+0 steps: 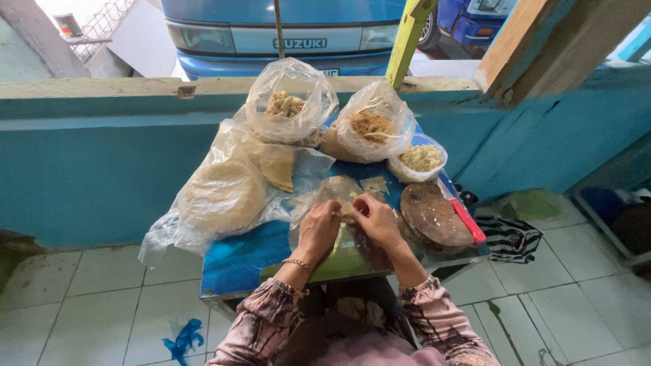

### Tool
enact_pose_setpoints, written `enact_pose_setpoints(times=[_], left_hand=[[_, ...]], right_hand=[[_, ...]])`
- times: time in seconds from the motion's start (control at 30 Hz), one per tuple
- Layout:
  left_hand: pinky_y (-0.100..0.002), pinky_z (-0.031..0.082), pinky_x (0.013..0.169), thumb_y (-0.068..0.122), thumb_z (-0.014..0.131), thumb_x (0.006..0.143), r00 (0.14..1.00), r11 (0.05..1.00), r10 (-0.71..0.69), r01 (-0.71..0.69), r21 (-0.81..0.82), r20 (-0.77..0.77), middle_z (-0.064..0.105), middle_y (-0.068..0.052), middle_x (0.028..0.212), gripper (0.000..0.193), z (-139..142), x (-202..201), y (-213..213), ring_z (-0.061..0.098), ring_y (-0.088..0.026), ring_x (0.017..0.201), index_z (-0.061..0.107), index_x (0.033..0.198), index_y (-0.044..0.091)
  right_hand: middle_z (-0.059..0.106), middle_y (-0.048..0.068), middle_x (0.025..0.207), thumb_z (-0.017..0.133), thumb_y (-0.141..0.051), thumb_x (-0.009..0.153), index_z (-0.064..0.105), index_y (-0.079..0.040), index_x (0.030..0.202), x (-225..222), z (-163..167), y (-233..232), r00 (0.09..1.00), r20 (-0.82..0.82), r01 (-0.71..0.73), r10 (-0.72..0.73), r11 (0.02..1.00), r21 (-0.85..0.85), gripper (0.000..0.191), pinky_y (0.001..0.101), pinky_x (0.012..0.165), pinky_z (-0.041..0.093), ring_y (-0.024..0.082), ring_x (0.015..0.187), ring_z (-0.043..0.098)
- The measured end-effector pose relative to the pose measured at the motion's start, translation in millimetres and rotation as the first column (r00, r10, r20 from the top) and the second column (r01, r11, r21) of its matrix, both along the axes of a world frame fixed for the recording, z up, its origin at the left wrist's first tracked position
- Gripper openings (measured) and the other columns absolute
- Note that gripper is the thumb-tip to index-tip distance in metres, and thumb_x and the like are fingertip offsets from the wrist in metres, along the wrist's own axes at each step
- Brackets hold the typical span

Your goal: The person sits at a small table and folds square dough wrappers into triangular filled pastries by hand, pinching the edges closed one at a time and placing each finished piece onto a growing pile on the table. They occasionally reach into a plastic bag of filling to add it to a wrapper before folding.

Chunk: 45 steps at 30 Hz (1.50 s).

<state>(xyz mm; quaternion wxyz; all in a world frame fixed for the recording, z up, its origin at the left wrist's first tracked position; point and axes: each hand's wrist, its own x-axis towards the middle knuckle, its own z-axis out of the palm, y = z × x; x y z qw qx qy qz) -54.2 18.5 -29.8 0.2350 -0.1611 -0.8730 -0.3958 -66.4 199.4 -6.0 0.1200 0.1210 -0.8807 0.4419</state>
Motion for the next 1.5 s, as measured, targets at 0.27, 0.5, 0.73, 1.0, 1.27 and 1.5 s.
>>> enact_pose_setpoints(times=[0.27, 0.5, 0.73, 1.0, 1.27, 1.5], left_hand=[[-0.044, 0.053, 0.081, 0.014, 0.069, 0.087, 0.988, 0.985, -0.07, 0.047, -0.166, -0.138, 0.069, -0.01, 0.088, 0.003, -15, -8, -7, 0.065, -0.034, 0.091, 0.068, 0.087, 0.01], [-0.044, 0.053, 0.085, 0.008, 0.067, 0.086, 0.993, 0.984, -0.076, 0.06, -0.166, -0.09, 0.068, -0.012, 0.093, 0.003, -21, -19, -9, 0.065, -0.035, 0.096, 0.069, 0.088, 0.007], [-0.047, 0.052, 0.083, 0.011, 0.07, 0.086, 0.992, 0.992, -0.107, 0.102, -0.074, -0.066, 0.067, -0.015, 0.094, 0.005, -22, -24, -9, 0.065, -0.039, 0.096, 0.069, 0.089, 0.008], [-0.048, 0.051, 0.078, 0.01, 0.066, 0.089, 0.997, 0.998, -0.054, 0.056, -0.036, 0.054, 0.066, -0.017, 0.091, 0.005, -24, -30, -7, 0.064, -0.041, 0.091, 0.069, 0.093, 0.009], [-0.046, 0.052, 0.078, 0.016, 0.071, 0.086, 0.998, 1.0, 0.018, -0.018, 0.011, 0.062, 0.068, -0.015, 0.09, 0.008, -10, -21, 0, 0.067, -0.037, 0.091, 0.074, 0.09, 0.01], [-0.045, 0.053, 0.077, 0.026, 0.08, 0.083, 0.997, 1.0, 0.006, -0.007, 0.006, 0.078, 0.069, -0.014, 0.089, 0.015, 0, -16, 1, 0.068, -0.036, 0.088, 0.08, 0.091, 0.013]], right_hand=[[0.076, 0.013, 0.102, 0.077, -0.017, 0.082, 0.072, -0.009, 0.115, 11, -2, 0, 0.97, -0.167, -0.14, 0.178, 0.966, 0.219, 0.035, 0.0385, 0.081, 0.055, 0.03, 0.093, 0.071], [0.069, 0.012, 0.102, 0.068, -0.011, 0.09, 0.071, -0.004, 0.105, -17, -31, 4, 0.829, -0.358, -0.201, 0.429, 0.826, 0.526, 0.017, 0.0414, 0.087, 0.055, 0.033, 0.099, 0.066], [0.065, 0.017, 0.102, 0.073, -0.014, 0.089, 0.073, -0.004, 0.1, -27, -24, 11, 0.822, -0.294, -0.405, 0.489, 0.863, 0.302, 0.014, 0.0397, 0.082, 0.054, 0.034, 0.095, 0.066], [0.074, 0.016, 0.104, 0.07, -0.014, 0.092, 0.065, -0.008, 0.115, -16, -3, 5, 0.934, -0.185, -0.235, 0.307, 0.914, 0.332, 0.024, 0.0443, 0.081, 0.057, 0.036, 0.096, 0.072], [0.072, 0.019, 0.1, 0.07, -0.007, 0.083, 0.067, -0.007, 0.111, -29, -2, -5, 0.892, -0.261, -0.239, 0.37, 0.874, 0.424, 0.028, 0.0456, 0.083, 0.056, 0.039, 0.097, 0.07], [0.076, 0.012, 0.09, 0.077, -0.011, 0.08, 0.07, -0.005, 0.098, -81, 12, -5, 0.806, 0.253, -0.581, 0.536, 0.797, 0.165, 0.02, 0.0358, 0.073, 0.057, 0.022, 0.083, 0.072]])
